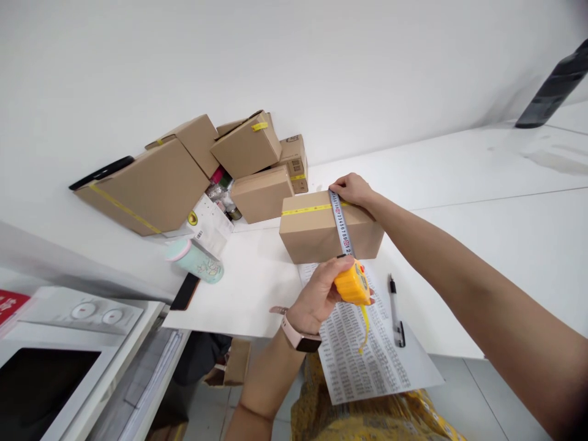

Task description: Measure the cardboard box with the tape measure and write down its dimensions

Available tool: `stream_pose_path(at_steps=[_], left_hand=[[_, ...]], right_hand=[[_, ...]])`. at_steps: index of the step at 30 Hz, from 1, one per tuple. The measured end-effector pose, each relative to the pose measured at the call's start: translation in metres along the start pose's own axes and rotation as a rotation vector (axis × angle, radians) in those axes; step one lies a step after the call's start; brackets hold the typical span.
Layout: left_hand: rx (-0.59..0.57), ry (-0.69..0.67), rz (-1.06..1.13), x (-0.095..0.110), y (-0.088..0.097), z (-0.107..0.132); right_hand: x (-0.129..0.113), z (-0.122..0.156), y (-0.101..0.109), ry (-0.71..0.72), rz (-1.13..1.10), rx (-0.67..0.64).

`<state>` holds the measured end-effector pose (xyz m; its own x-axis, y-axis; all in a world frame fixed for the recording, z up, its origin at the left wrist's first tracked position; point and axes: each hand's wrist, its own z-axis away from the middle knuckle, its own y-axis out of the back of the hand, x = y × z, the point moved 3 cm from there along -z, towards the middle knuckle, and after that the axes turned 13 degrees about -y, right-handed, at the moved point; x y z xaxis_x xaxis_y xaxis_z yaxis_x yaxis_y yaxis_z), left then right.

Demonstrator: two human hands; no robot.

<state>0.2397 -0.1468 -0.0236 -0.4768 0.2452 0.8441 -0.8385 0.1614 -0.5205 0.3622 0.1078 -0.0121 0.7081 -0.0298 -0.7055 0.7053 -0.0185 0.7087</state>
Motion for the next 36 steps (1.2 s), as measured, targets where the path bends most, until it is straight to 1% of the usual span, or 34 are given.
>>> stream_pose_path(at_steps=[3, 5, 8, 11, 13, 14, 15, 17, 19, 21, 22, 23, 24, 25, 27, 28, 29, 30, 32, 34, 36], left_hand=[[-0.021, -0.008, -0.008, -0.001, 0.000, -0.001], [-0.032, -0.009, -0.031, 0.000, 0.001, -0.001], [-0.051, -0.010, -0.081, 0.003, 0.001, 0.004], [-0.099, -0.005, -0.115, 0.004, 0.003, 0.014], [-0.079, -0.031, -0.178, 0.002, 0.009, 0.021], [-0.055, -0.051, -0.224, 0.000, 0.012, 0.023], [-0.030, -0.073, -0.271, -0.002, 0.016, 0.024], [0.003, -0.118, -0.359, -0.009, 0.022, 0.026], [0.017, -0.176, -0.461, -0.016, 0.025, 0.026], [0.020, -0.228, -0.579, -0.022, 0.028, 0.026], [0.013, -0.250, -0.647, -0.025, 0.029, 0.026], [0.003, -0.273, -0.729, -0.028, 0.031, 0.027], [-0.002, -0.304, -0.829, -0.030, 0.032, 0.027], [0.000, -0.340, -0.950, -0.031, 0.035, 0.027], [0.023, -0.407, -1.232, -0.034, 0.042, 0.026], [0.036, -0.426, -1.377, -0.036, 0.046, 0.025], [0.039, -0.432, -1.512, -0.040, 0.051, 0.022], [0.034, -0.430, -1.632, -0.044, 0.055, 0.019], [0.005, -0.424, -1.821, -0.055, 0.064, 0.012], [-0.031, -0.426, -1.931, -0.068, 0.072, 0.005], [-0.061, -0.432, -1.972, -0.078, 0.080, -0.001]], right_hand=[[0.001, 0.001, -0.002, 0.005, -0.020, -0.003], [0.000, 0.002, -0.001, 0.011, -0.088, -0.019], [-0.001, 0.004, 0.010, -0.001, -0.351, -0.025], [-0.001, 0.016, 0.036, 0.073, -0.647, 0.041], [0.002, 0.035, 0.052, 0.153, -0.755, 0.043], [0.005, 0.049, 0.056, 0.178, -0.781, 0.016], [0.008, 0.066, 0.057, 0.192, -0.788, -0.030], [0.017, 0.108, 0.046, 0.195, -0.785, -0.137], [0.029, 0.152, 0.023, 0.169, -0.757, -0.267], [0.044, 0.191, -0.003, 0.152, -0.679, -0.348], [0.054, 0.206, -0.014, 0.153, -0.644, -0.371], [0.066, 0.217, -0.022, 0.150, -0.617, -0.357], [0.079, 0.225, -0.027, 0.139, -0.571, -0.297], [0.095, 0.230, -0.029, 0.098, -0.498, -0.197], [0.128, 0.233, -0.030, -0.059, -0.247, -0.007], [0.143, 0.234, -0.031, -0.140, -0.087, 0.034], [0.155, 0.234, -0.033, -0.194, 0.057, 0.039], [0.164, 0.235, -0.035, -0.218, 0.176, 0.020], [0.172, 0.236, -0.041, -0.200, 0.308, -0.038], [0.172, 0.236, -0.043, -0.168, 0.337, -0.073], [0.170, 0.235, -0.039, -0.171, 0.272, -0.105]])
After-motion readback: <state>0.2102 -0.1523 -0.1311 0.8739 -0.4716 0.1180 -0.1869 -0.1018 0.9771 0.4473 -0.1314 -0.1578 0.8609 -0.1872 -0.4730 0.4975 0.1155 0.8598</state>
